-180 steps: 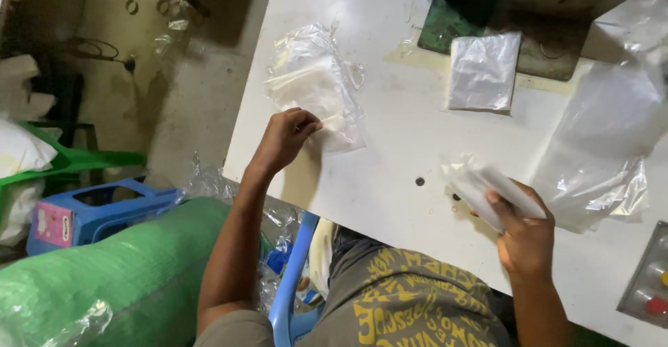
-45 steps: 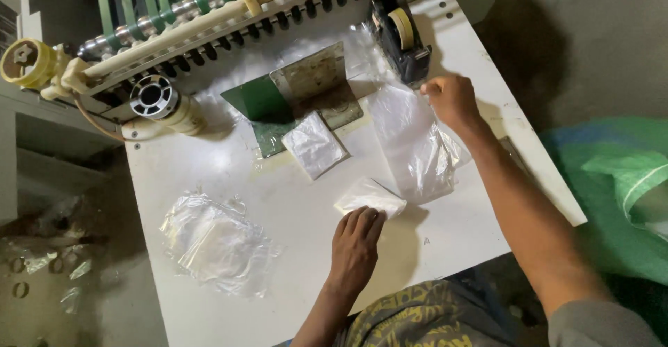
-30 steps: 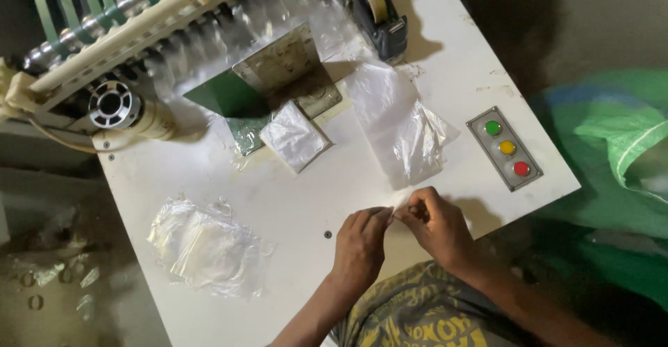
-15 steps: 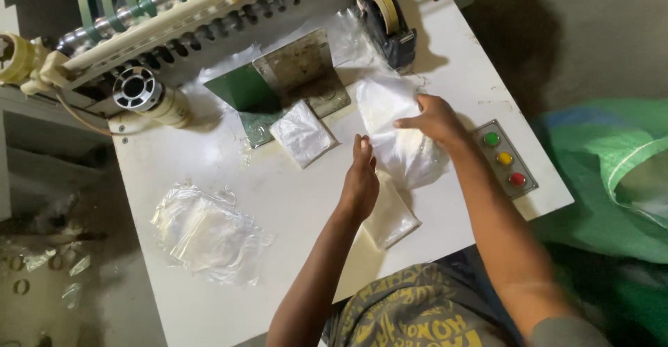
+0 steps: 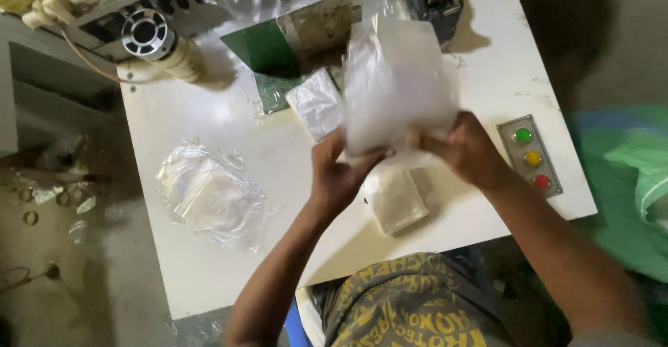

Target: Folding and packing small plastic bags into a larger sack

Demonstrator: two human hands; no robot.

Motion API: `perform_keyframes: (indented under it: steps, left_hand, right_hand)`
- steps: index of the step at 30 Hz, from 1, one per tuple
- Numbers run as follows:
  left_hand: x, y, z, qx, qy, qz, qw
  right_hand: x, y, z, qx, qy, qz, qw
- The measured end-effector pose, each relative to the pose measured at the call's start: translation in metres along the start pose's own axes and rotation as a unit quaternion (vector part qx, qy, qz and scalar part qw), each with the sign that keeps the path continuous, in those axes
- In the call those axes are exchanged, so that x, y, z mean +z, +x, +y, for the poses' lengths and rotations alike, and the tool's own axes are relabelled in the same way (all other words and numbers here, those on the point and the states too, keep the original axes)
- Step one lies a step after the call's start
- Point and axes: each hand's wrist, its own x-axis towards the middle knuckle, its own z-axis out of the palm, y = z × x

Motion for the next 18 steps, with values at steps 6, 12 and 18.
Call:
perform_keyframes:
  steps: [6,12,18]
  left_hand:
    - [-0.059,-0.104,0.019,0.207,0.29,-0.157,0.921]
    - [-0.07,-0.18,0.021,-0.2,0.018,-0.239,0.95]
    - [-0.067,-0.179,0.047,-0.456,-0.163,-0.162,0.86]
  right_hand:
    - [0.015,-0.08,0.056,-0.268,-0.13,-0.276,0.914]
    - [0.029,-0.121,0.086,0.094,0.034,-0.382,0.919]
    - [0.035,-0.101,0.048,0.26,-0.118,-0.15,0.946]
